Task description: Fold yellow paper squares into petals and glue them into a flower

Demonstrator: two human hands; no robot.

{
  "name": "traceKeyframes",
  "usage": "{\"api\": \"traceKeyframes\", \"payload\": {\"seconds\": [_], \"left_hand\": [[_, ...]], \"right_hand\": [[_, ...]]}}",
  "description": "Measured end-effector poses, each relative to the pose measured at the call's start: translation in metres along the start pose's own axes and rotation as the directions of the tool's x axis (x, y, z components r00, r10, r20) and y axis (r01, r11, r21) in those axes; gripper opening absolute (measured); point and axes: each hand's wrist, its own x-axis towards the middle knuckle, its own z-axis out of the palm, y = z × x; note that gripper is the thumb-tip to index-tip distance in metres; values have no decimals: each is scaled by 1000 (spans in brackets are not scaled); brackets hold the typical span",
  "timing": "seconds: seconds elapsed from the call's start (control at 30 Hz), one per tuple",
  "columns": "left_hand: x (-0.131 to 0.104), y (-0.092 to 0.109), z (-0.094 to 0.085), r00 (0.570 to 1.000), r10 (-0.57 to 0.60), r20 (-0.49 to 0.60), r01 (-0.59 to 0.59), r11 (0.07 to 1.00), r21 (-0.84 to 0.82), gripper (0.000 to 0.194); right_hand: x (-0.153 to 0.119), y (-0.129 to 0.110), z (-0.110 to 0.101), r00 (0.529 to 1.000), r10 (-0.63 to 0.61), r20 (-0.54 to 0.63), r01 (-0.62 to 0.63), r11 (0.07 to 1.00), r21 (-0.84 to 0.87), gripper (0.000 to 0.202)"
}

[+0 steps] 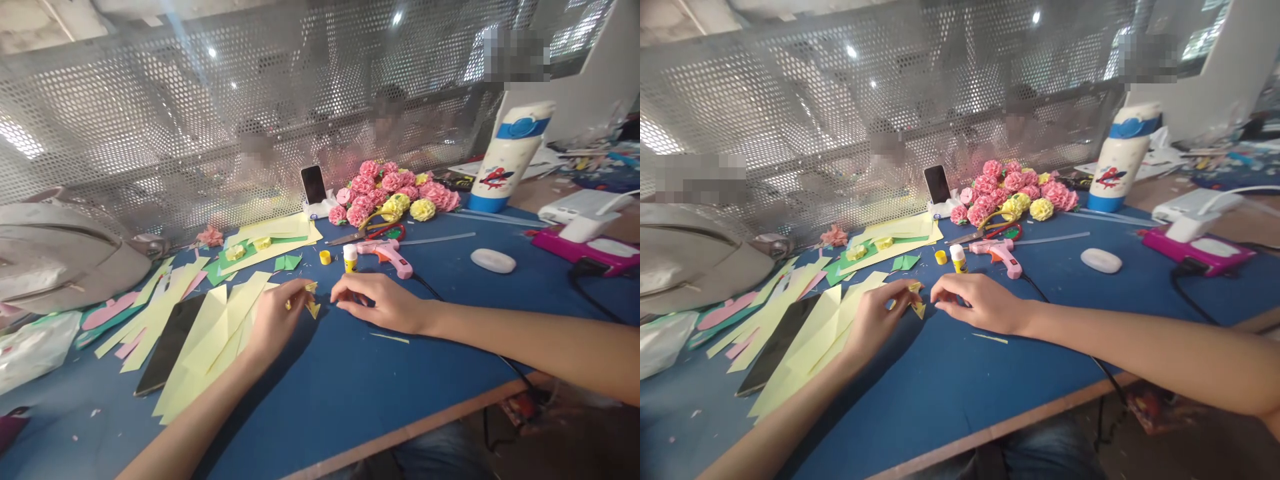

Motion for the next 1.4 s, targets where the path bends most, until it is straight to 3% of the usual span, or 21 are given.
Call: {"api": "traceKeyframes", "payload": {"seconds": [0.27, 0.5, 0.77, 0.97, 1.13, 1.4], "left_hand": [[-4, 9, 6, 997, -70, 12, 71, 978, -196, 26], [-5, 11, 11, 992, -111, 57, 123, 949, -290, 26], [-4, 6, 13, 988, -132, 82, 153, 913, -377, 28], [-4, 7, 12, 993, -99, 65, 118, 873, -473, 29], [-6, 11, 7, 1000, -21, 4, 20, 829, -560, 30], [-10, 25, 6, 991, 102, 92, -23, 782, -623, 28]], "right_hand": [[0, 1, 9, 974, 176, 142, -172, 984, -42, 31], [0, -1, 14, 964, 122, 237, -96, 988, -121, 23], [-1, 0, 19, 971, 89, 220, -61, 989, -132, 12], [0, 2, 15, 978, 180, 109, -184, 983, 23, 16], [5, 6, 8, 940, 341, 29, -336, 902, 273, 28], [7, 5, 8, 898, 436, 61, -411, 780, 472, 46]]}}
